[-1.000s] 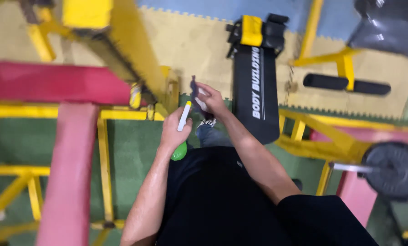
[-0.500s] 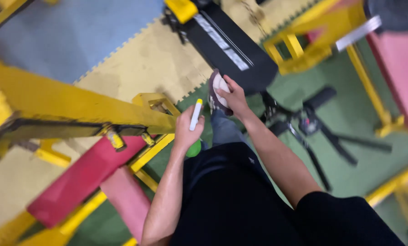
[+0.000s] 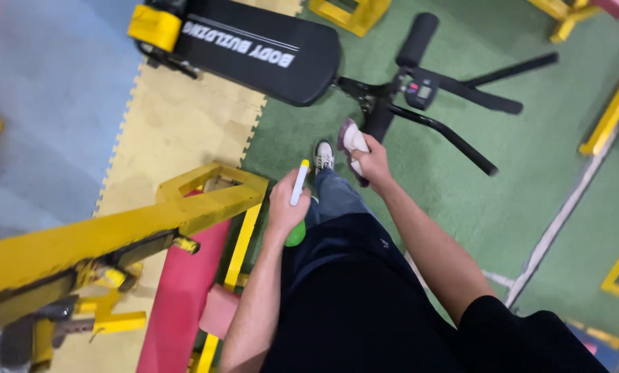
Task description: Wipe down various pieces of gym equipment using a spray bottle and a cleaning cloth.
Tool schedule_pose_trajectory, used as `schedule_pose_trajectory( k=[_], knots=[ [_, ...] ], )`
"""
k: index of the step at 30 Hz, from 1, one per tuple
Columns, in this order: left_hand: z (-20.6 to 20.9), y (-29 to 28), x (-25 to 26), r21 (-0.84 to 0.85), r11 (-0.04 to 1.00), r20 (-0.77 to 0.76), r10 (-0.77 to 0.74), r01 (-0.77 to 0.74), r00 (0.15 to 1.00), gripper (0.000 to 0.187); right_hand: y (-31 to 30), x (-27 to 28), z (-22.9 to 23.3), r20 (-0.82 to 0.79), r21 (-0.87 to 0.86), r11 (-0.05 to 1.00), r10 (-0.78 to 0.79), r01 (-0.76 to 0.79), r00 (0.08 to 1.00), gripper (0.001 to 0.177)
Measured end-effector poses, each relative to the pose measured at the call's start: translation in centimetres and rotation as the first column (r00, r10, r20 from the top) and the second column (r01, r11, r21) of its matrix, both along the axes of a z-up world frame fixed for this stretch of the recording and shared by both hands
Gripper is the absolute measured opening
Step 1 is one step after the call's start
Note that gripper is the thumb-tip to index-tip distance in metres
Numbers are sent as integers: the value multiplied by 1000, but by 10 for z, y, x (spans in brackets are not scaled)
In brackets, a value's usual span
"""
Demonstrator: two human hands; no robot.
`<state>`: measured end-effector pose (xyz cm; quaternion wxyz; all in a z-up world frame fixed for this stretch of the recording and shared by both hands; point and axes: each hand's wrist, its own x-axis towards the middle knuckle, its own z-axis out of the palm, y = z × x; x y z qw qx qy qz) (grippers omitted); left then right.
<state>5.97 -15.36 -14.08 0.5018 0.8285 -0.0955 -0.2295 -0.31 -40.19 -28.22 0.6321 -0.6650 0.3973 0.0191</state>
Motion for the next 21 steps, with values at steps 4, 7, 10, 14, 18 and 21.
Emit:
schedule_pose_trajectory(
  k=[4, 7, 10, 14, 18, 21],
  knots=[
    [-10, -38, -13, -57, 993, 17, -105, 105, 994, 44, -45, -34, 16, 0, -3, 998, -65, 65, 998, 54],
    [-11, -71, -20, 13, 983, -32, -182, 183, 983, 47, -83, -54, 25, 27, -2, 999, -35, 35, 999, 51],
    [-16, -106, -30, -31, 968, 24, -248, 249, 968, 47, -116, -68, 54, 100, -87, 996, 42, -33, 994, 54],
    [-14, -162, -36, -9, 937, 30, -350, 350, 936, 42, -171, -77, 104, 15, -625, 752, 283, -212, 959, 52],
    [-21, -218, -55, 29, 922, 31, -386, 385, 922, 41, -226, -90, 125, -13, -729, 637, 354, -251, 935, 51],
    [-19, -256, -66, 51, 900, 2, -434, 434, 901, 41, -264, -103, 105, -227, -644, 685, 254, -341, 940, 50]
  ],
)
